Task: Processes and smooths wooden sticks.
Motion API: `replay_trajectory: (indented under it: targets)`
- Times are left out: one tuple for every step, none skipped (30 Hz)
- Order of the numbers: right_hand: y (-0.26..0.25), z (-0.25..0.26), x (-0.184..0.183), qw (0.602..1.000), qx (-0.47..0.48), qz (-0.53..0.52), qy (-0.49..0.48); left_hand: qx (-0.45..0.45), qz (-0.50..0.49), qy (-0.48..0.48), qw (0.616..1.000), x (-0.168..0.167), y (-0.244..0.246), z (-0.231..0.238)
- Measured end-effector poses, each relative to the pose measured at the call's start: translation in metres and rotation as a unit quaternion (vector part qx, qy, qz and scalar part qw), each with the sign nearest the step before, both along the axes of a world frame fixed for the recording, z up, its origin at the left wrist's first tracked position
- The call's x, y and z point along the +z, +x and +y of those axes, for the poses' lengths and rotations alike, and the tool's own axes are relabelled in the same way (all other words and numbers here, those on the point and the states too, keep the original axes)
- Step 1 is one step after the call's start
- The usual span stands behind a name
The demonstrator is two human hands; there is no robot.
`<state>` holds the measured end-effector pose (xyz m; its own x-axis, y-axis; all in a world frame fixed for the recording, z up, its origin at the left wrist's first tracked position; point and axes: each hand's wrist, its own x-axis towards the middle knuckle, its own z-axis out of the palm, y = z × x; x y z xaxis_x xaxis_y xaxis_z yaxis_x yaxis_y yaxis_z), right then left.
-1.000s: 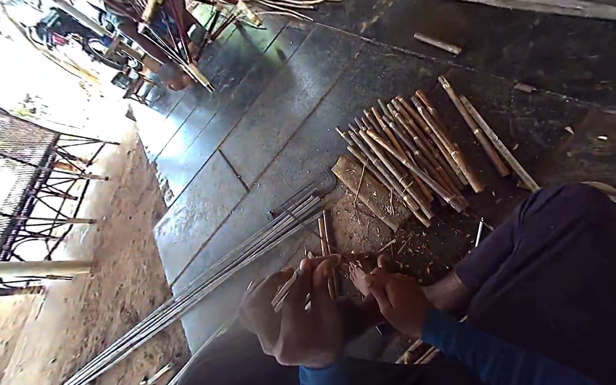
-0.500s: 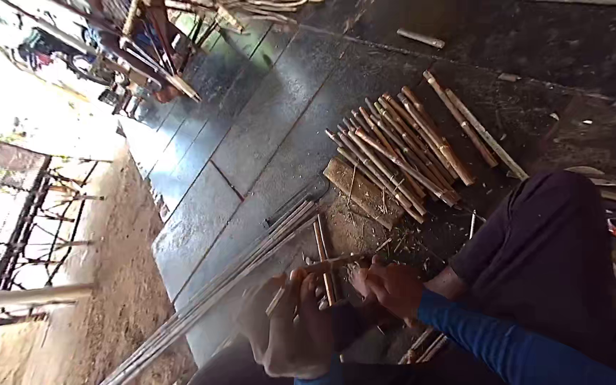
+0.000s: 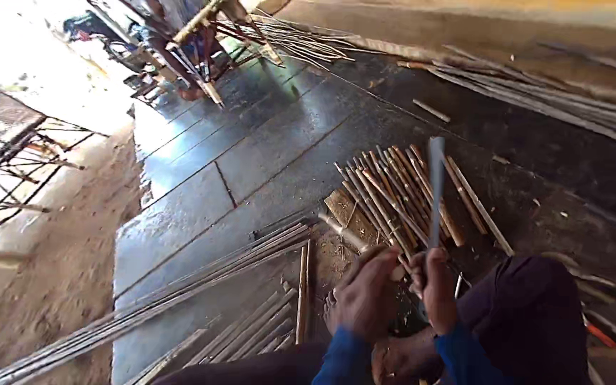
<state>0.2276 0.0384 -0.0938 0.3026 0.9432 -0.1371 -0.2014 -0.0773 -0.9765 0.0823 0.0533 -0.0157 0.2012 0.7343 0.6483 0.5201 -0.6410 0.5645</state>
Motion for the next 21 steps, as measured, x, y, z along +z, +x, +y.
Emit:
replay_trajectory:
  targets:
    - [0.009,0.003,-0.001,0.999,-0.030,0.019,-0.013,-0.032,0.039,-0.013,0.999,-0.034,0.011,0.017]
    - [0.015,0.004,-0.001,0.997,-0.060,0.028,-0.025,-0.065,0.085,-0.044,0.993,-0.069,0.020,0.031]
    - [0.019,0.006,-0.001,0.995,-0.085,0.035,-0.036,-0.094,0.136,-0.087,0.982,-0.101,0.026,0.042]
    - [0.022,0.008,-0.001,0.993,-0.103,0.045,-0.039,-0.124,0.186,-0.142,0.964,-0.128,0.031,0.050]
    - [0.025,0.009,-0.003,0.992,-0.109,0.053,-0.040,-0.147,0.232,-0.199,0.941,-0.148,0.035,0.057]
    - [0.027,0.009,-0.005,0.992,-0.107,0.055,-0.039,-0.158,0.263,-0.252,0.918,-0.160,0.037,0.061]
    - [0.029,0.008,-0.007,0.993,-0.097,0.054,-0.042,-0.144,0.273,-0.297,0.903,-0.167,0.036,0.063]
    - [0.029,0.006,-0.008,0.994,-0.082,0.057,-0.049,-0.098,0.262,-0.338,0.898,-0.171,0.028,0.061]
    - [0.026,0.005,-0.010,0.994,-0.066,0.063,-0.055,-0.026,0.245,-0.376,0.893,-0.172,0.013,0.060]
    - [0.022,0.008,-0.011,0.994,-0.053,0.072,-0.058,0.056,0.226,-0.413,0.881,-0.171,-0.008,0.061]
    - [0.019,0.011,-0.011,0.994,-0.041,0.081,-0.063,0.135,0.213,-0.448,0.858,-0.170,-0.034,0.061]
    - [0.016,0.013,-0.011,0.993,-0.029,0.088,-0.068,0.205,0.205,-0.484,0.826,-0.170,-0.063,0.058]
    - [0.013,0.015,-0.010,0.993,-0.014,0.091,-0.077,0.269,0.202,-0.522,0.784,-0.173,-0.092,0.051]
    - [0.010,0.016,-0.011,0.993,0.001,0.089,-0.083,0.329,0.204,-0.554,0.737,-0.181,-0.119,0.042]
    - [0.007,0.018,-0.011,0.993,0.013,0.082,-0.088,0.382,0.212,-0.580,0.688,-0.190,-0.139,0.034]
    - [0.004,0.019,-0.011,0.992,0.023,0.074,-0.095,0.420,0.225,-0.600,0.642,-0.199,-0.148,0.029]
    - [0.002,0.019,-0.012,0.992,0.029,0.069,-0.105,0.437,0.237,-0.611,0.616,-0.205,-0.150,0.026]
    - [0.000,0.018,-0.013,0.991,0.032,0.068,-0.114,0.447,0.240,-0.614,0.604,-0.209,-0.149,0.024]
    - [-0.002,0.018,-0.013,0.990,0.032,0.069,-0.120,0.461,0.230,-0.617,0.595,-0.213,-0.149,0.022]
    - [-0.003,0.017,-0.014,0.989,0.033,0.070,-0.127,0.473,0.208,-0.623,0.587,-0.219,-0.151,0.021]
    - [-0.004,0.015,-0.014,0.988,0.036,0.070,-0.132,0.477,0.197,-0.634,0.576,-0.225,-0.154,0.020]
